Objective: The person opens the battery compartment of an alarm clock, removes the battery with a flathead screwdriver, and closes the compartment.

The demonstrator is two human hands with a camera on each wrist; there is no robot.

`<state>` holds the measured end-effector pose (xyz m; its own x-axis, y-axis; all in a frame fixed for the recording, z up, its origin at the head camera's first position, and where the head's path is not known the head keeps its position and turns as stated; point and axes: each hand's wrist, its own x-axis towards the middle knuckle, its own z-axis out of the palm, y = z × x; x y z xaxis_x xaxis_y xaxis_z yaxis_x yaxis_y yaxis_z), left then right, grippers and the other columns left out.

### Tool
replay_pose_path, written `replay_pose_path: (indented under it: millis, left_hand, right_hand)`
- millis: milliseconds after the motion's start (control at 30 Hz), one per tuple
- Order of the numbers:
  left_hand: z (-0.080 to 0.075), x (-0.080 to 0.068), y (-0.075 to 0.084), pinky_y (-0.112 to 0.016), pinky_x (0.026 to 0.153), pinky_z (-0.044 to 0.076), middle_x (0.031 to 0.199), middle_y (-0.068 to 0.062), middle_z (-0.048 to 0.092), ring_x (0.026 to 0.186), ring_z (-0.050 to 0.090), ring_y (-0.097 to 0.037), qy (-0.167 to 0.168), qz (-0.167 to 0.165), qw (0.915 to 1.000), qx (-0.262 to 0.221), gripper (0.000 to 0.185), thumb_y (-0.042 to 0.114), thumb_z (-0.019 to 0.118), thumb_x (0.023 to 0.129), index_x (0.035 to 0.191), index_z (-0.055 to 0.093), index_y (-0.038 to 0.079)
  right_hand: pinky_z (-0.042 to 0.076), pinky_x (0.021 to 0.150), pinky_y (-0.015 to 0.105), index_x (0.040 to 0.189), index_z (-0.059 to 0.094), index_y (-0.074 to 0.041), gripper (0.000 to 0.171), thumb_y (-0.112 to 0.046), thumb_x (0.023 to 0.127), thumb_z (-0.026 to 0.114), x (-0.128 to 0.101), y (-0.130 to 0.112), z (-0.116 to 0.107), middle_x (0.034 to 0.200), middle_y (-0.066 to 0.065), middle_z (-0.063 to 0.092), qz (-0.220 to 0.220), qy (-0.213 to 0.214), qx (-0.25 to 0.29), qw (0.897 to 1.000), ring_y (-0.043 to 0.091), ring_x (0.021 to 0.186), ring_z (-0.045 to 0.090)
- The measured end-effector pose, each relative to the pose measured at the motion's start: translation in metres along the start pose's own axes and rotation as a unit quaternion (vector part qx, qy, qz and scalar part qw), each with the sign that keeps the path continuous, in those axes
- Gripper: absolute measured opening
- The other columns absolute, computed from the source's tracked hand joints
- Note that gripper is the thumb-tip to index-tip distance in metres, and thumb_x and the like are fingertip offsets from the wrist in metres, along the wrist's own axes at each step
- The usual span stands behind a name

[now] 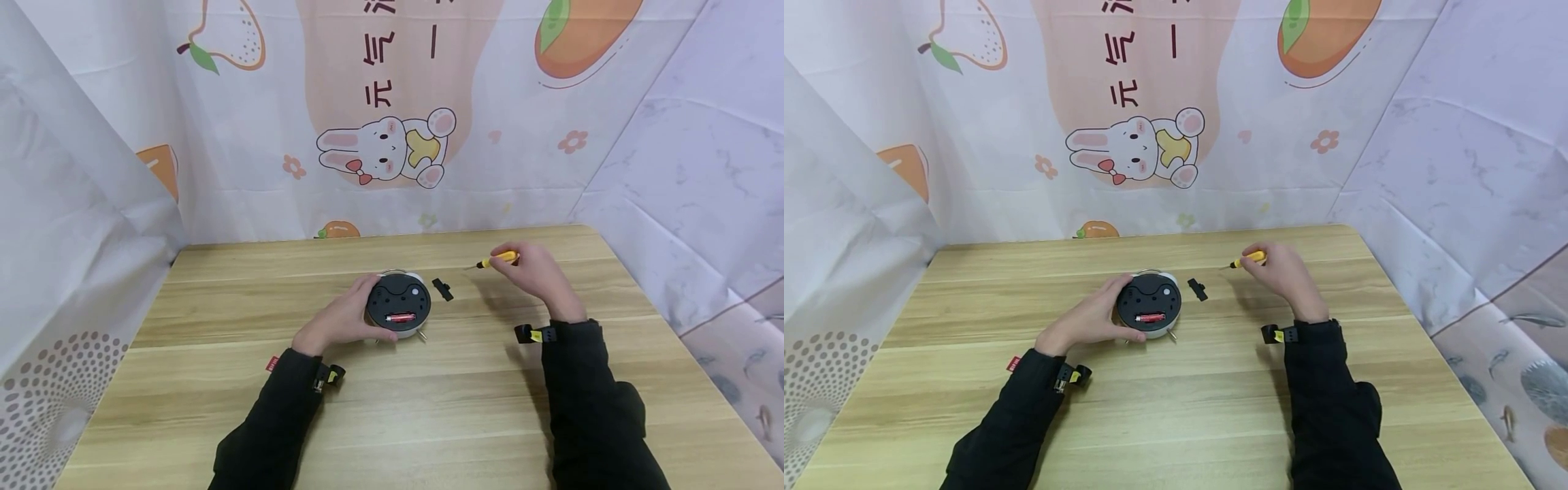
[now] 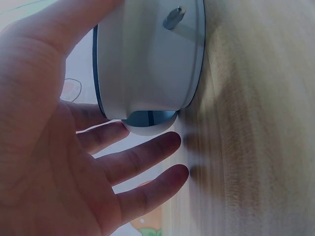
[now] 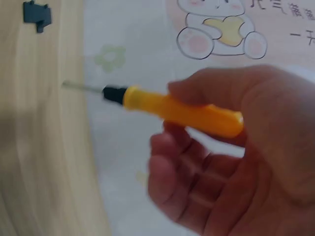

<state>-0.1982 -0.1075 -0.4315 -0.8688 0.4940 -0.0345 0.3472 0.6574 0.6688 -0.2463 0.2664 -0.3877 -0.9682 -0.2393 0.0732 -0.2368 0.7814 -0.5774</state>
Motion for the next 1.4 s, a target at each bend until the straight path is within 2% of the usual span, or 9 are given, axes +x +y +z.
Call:
replay_pose_path:
  millis: [100,200,300,400,467,533,767,1167,1400]
  left_hand:
    - [0.0,0.0,0.0,-0.049,0.109,0.04,0.157,-0.006,0.033,0.135,0.044,-0.027,0.001,-0.002,1.0,0.001,0.115,0.05,0.092,0.069,0.158,0.03,0.012]
    - [0.0,0.0,0.0,-0.049,0.109,0.04,0.158,-0.006,0.032,0.135,0.044,-0.026,0.0,-0.004,1.0,0.001,0.115,0.05,0.092,0.069,0.158,0.029,0.013]
    - [0.0,0.0,-0.001,-0.049,0.109,0.04,0.158,-0.006,0.032,0.135,0.044,-0.027,0.0,-0.003,1.0,-0.001,0.116,0.05,0.092,0.07,0.159,0.029,0.013]
    - [0.001,0.0,-0.002,-0.049,0.109,0.04,0.158,-0.006,0.032,0.135,0.044,-0.027,0.001,-0.001,1.0,-0.002,0.115,0.05,0.092,0.07,0.159,0.029,0.013]
    - [0.001,0.0,-0.001,-0.049,0.109,0.04,0.158,-0.006,0.032,0.135,0.044,-0.026,0.001,0.0,1.0,-0.003,0.116,0.05,0.092,0.07,0.159,0.029,0.013]
    - [0.0,0.0,-0.001,-0.049,0.109,0.04,0.158,-0.006,0.032,0.135,0.044,-0.026,0.002,-0.001,1.0,-0.005,0.116,0.05,0.093,0.069,0.159,0.028,0.013]
    - [0.0,0.0,0.0,-0.049,0.108,0.041,0.156,-0.005,0.034,0.134,0.045,-0.025,0.005,0.004,0.9999,-0.009,0.115,0.051,0.093,0.069,0.158,0.031,0.015]
    - [0.0,0.0,-0.001,-0.048,0.109,0.041,0.154,-0.002,0.036,0.133,0.045,-0.022,0.006,0.008,0.9998,-0.015,0.112,0.051,0.092,0.069,0.157,0.032,0.017]
    - [0.0,0.0,0.0,-0.049,0.108,0.041,0.157,-0.003,0.034,0.133,0.046,-0.026,0.005,0.001,0.9999,-0.013,0.117,0.051,0.092,0.069,0.159,0.028,0.013]
  right_hand:
    - [0.043,0.053,0.032,0.112,0.074,-0.007,0.032,-0.036,0.1,0.066,-0.001,-0.008,0.0,0.071,0.006,0.064,-0.027,0.022,0.019,0.999,0.021,0.06,0.054]
    - [0.045,0.052,0.03,0.109,0.075,-0.01,0.032,-0.039,0.099,0.067,-0.003,-0.017,0.0,0.072,0.007,0.064,-0.05,0.018,0.075,0.996,0.025,0.06,0.057]
    - [0.044,0.049,0.027,0.107,0.075,-0.006,0.024,-0.027,0.1,0.068,-0.01,-0.037,-0.003,0.069,0.006,0.061,-0.076,-0.004,0.134,0.988,0.022,0.056,0.056]
    - [0.042,0.047,0.026,0.107,0.074,-0.001,0.015,-0.012,0.098,0.068,-0.013,-0.053,-0.003,0.069,0.007,0.058,-0.111,-0.03,0.161,0.98,0.018,0.052,0.051]
    - [0.041,0.048,0.024,0.106,0.074,-0.001,0.012,-0.007,0.097,0.068,-0.014,-0.061,0.001,0.072,0.006,0.059,-0.133,-0.044,0.163,0.977,0.015,0.053,0.049]
    - [0.042,0.049,0.024,0.106,0.075,-0.003,0.012,-0.005,0.096,0.069,-0.01,-0.056,0.009,0.077,0.006,0.06,-0.151,-0.056,0.166,0.973,0.015,0.055,0.049]
    - [0.041,0.051,0.024,0.098,0.077,-0.007,0.007,-0.008,0.095,0.071,-0.007,-0.059,0.022,0.079,0.002,0.065,-0.189,-0.083,0.182,0.961,0.015,0.058,0.05]
    - [0.04,0.049,0.024,0.095,0.079,-0.014,0.006,-0.016,0.095,0.074,-0.007,-0.07,0.03,0.074,0.002,0.066,-0.205,-0.087,0.157,0.962,0.015,0.055,0.05]
    - [0.04,0.046,0.026,0.093,0.078,-0.017,0.008,-0.024,0.094,0.076,-0.009,-0.078,0.032,0.072,-0.011,0.065,-0.234,-0.065,0.104,0.965,0.01,0.049,0.048]
